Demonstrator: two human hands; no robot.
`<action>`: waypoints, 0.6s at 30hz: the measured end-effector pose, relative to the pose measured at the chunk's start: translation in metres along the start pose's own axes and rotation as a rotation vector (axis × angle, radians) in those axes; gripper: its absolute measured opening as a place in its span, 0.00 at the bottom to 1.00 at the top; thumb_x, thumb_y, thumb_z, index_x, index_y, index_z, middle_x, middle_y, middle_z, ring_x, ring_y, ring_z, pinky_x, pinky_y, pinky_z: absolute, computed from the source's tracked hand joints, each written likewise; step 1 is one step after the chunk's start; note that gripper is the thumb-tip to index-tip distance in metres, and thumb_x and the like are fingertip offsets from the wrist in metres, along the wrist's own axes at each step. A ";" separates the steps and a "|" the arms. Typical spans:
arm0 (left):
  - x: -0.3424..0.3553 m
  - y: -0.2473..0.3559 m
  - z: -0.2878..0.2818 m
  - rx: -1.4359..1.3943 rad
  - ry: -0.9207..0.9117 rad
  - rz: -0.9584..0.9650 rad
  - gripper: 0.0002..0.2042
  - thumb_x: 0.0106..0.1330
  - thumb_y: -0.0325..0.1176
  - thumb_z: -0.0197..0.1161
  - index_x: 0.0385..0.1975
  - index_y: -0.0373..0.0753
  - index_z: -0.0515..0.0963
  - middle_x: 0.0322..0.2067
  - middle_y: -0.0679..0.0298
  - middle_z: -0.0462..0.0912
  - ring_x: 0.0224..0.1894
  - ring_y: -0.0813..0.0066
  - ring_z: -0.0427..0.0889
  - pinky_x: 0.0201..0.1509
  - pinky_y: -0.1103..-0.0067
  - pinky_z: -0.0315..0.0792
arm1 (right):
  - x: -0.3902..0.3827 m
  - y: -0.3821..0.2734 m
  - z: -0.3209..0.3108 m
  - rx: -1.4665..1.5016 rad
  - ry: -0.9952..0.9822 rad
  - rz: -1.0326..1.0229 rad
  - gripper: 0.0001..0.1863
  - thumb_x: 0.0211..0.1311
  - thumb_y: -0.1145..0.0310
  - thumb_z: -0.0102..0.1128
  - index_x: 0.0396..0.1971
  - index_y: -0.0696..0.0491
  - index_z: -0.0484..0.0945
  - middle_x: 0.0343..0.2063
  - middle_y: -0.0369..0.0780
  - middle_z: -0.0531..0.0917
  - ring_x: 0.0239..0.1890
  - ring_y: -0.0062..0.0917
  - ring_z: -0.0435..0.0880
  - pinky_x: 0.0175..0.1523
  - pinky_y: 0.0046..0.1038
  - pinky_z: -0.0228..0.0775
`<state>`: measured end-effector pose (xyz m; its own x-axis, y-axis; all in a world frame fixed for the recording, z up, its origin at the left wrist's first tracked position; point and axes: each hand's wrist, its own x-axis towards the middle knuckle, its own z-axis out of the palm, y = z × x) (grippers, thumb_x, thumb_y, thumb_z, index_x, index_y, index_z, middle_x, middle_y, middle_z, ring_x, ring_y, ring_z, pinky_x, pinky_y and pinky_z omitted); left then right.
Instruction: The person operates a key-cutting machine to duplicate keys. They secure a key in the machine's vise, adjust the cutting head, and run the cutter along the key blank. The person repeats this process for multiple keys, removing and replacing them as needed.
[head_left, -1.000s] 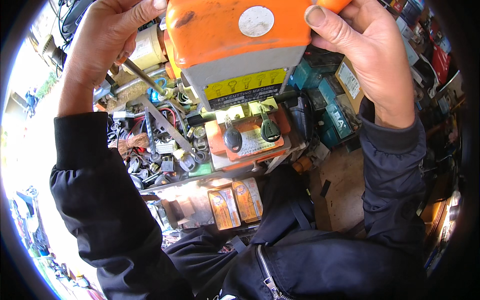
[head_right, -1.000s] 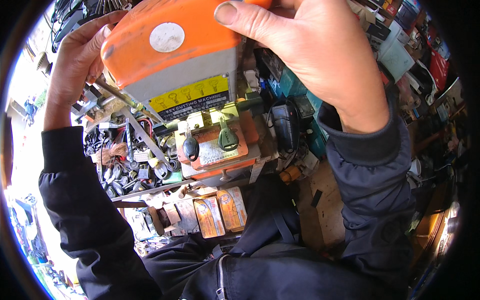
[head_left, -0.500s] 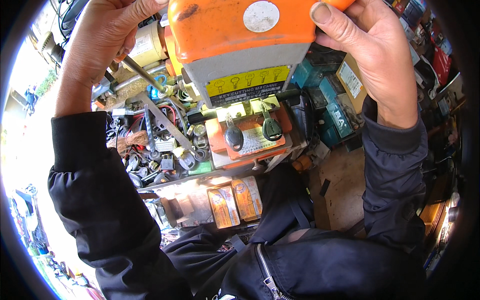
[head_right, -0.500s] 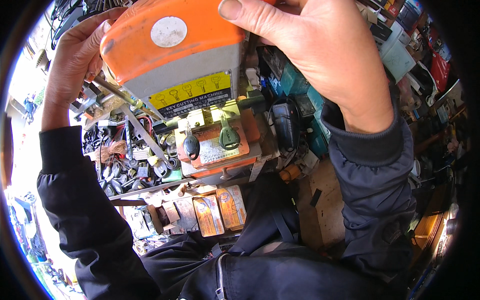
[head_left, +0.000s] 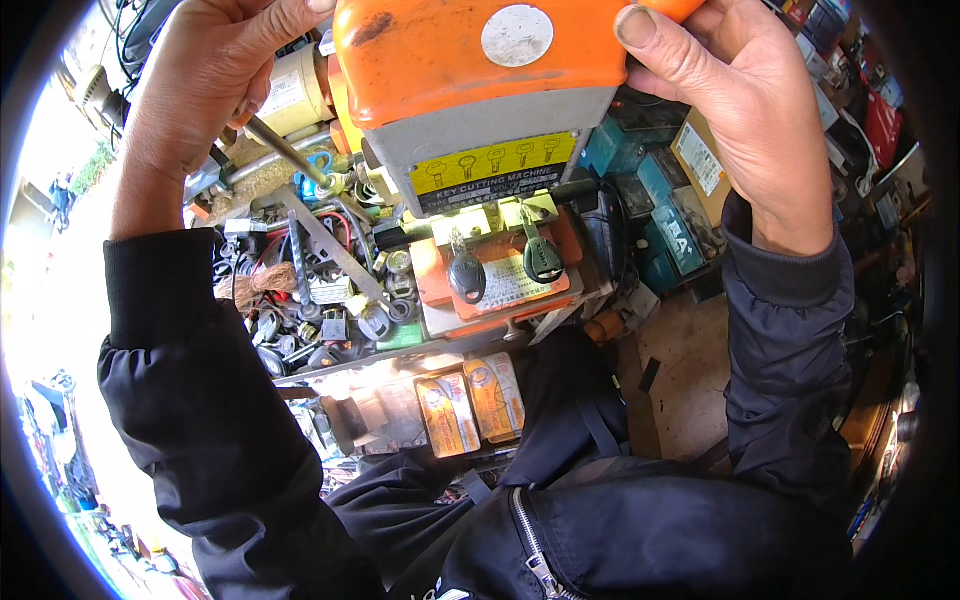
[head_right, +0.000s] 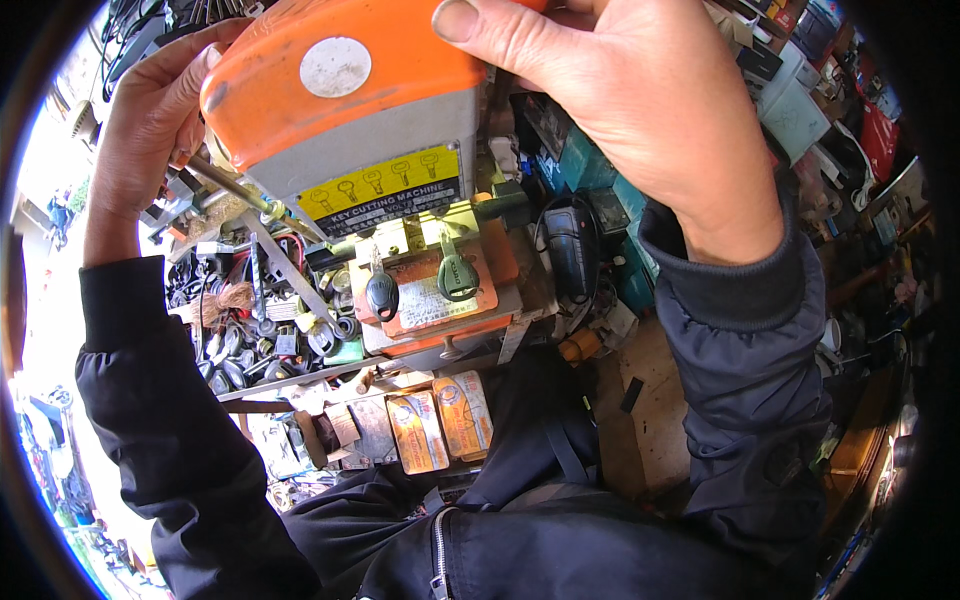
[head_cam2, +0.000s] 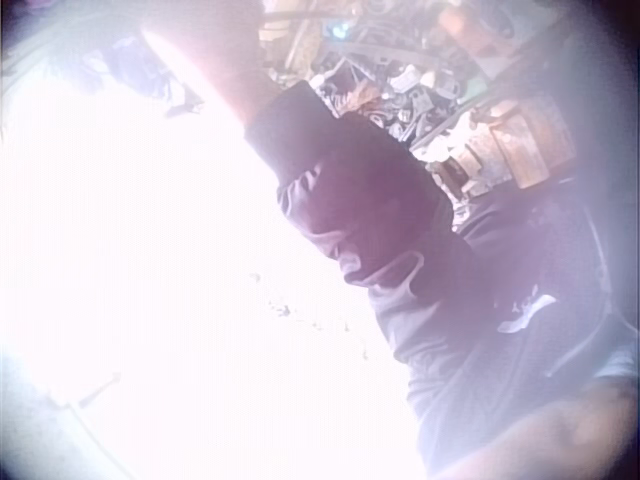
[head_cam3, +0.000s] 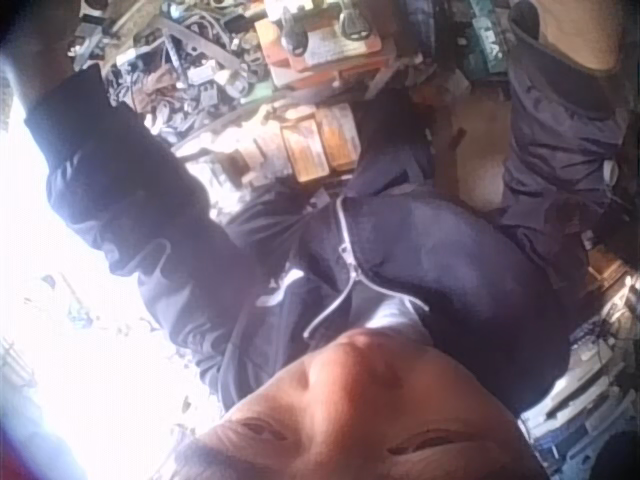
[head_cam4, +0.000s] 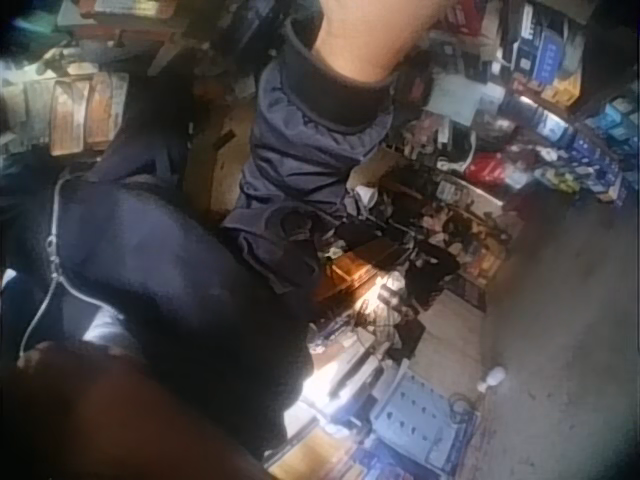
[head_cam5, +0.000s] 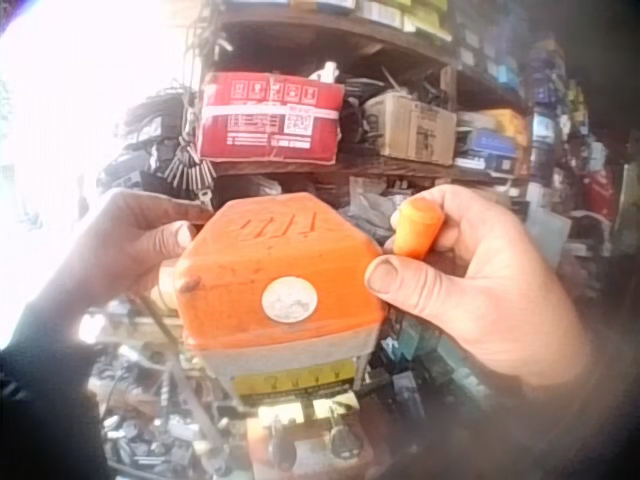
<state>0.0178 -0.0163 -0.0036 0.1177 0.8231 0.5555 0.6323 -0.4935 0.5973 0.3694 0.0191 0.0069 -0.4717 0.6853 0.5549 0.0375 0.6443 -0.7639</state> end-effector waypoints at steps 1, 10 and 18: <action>0.000 0.000 0.001 0.002 0.000 -0.002 0.25 0.69 0.46 0.67 0.60 0.37 0.80 0.50 0.57 0.88 0.49 0.72 0.89 0.47 0.79 0.85 | -0.001 -0.002 0.000 -0.006 0.005 0.022 0.14 0.66 0.66 0.72 0.37 0.53 0.72 0.34 0.31 0.76 0.38 0.15 0.75 0.46 0.20 0.70; -0.004 0.009 0.004 0.068 0.021 -0.053 0.24 0.71 0.48 0.65 0.60 0.39 0.81 0.36 0.67 0.89 0.21 0.92 0.74 0.21 0.93 0.66 | -0.002 -0.004 0.000 -0.012 0.015 0.030 0.15 0.66 0.67 0.73 0.37 0.53 0.72 0.34 0.31 0.75 0.38 0.15 0.74 0.46 0.20 0.70; -0.001 0.003 0.008 0.068 0.090 0.010 0.23 0.72 0.47 0.64 0.60 0.39 0.81 0.34 0.69 0.89 0.17 0.93 0.69 0.18 0.92 0.62 | -0.003 -0.004 0.000 -0.036 0.017 0.021 0.15 0.65 0.66 0.73 0.38 0.54 0.72 0.35 0.31 0.75 0.39 0.15 0.75 0.46 0.20 0.70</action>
<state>0.0258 -0.0166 -0.0067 0.0568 0.7884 0.6125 0.6822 -0.4786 0.5528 0.3704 0.0144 0.0086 -0.4553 0.7042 0.5448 0.0789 0.6414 -0.7631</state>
